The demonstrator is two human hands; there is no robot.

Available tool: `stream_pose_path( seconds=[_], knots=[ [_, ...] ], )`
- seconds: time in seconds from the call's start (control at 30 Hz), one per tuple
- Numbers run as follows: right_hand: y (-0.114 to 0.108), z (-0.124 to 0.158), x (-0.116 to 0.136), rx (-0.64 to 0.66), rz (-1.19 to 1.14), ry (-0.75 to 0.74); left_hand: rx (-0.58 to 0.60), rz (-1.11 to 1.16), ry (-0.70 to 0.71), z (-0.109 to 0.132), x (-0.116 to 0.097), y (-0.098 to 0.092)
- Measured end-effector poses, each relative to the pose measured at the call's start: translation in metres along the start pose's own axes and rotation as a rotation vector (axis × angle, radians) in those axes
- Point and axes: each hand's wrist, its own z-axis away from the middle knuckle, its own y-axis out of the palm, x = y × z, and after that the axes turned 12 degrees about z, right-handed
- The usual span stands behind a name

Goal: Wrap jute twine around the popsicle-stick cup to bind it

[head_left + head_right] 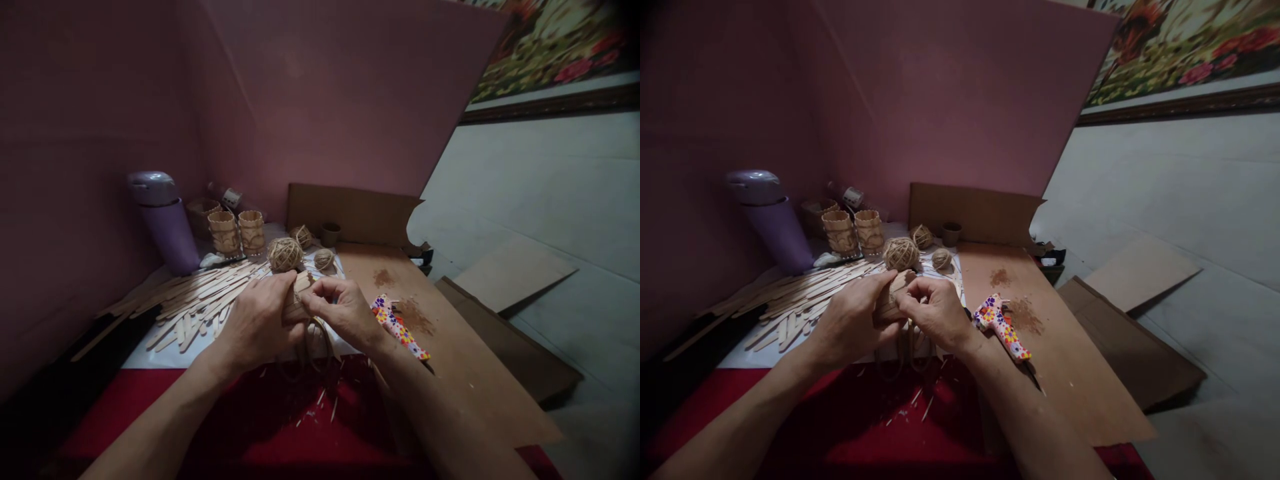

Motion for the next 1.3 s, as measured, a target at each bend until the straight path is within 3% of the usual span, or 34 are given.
stream_pose_path(
  seconds=[0.2, 0.3, 0.63, 1.1, 1.3],
  knots=[
    [0.002, 0.001, -0.003, -0.012, -0.003, 0.005, -0.059, -0.080, 0.148, -0.001, 0.001, 0.001],
    [-0.002, 0.001, -0.002, 0.021, 0.012, -0.009, -0.102, -0.043, 0.127, -0.001, 0.001, 0.001],
    [-0.010, -0.001, -0.001, 0.143, 0.043, -0.079, -0.064, -0.019, 0.098, -0.003, -0.002, -0.002],
    [-0.007, -0.001, -0.001, 0.055, 0.148, -0.060, -0.066, -0.033, 0.122, -0.002, 0.000, -0.001],
    [-0.012, -0.001, 0.001, 0.131, 0.113, -0.099, -0.063, -0.124, 0.138, 0.000, 0.008, -0.001]
  ],
)
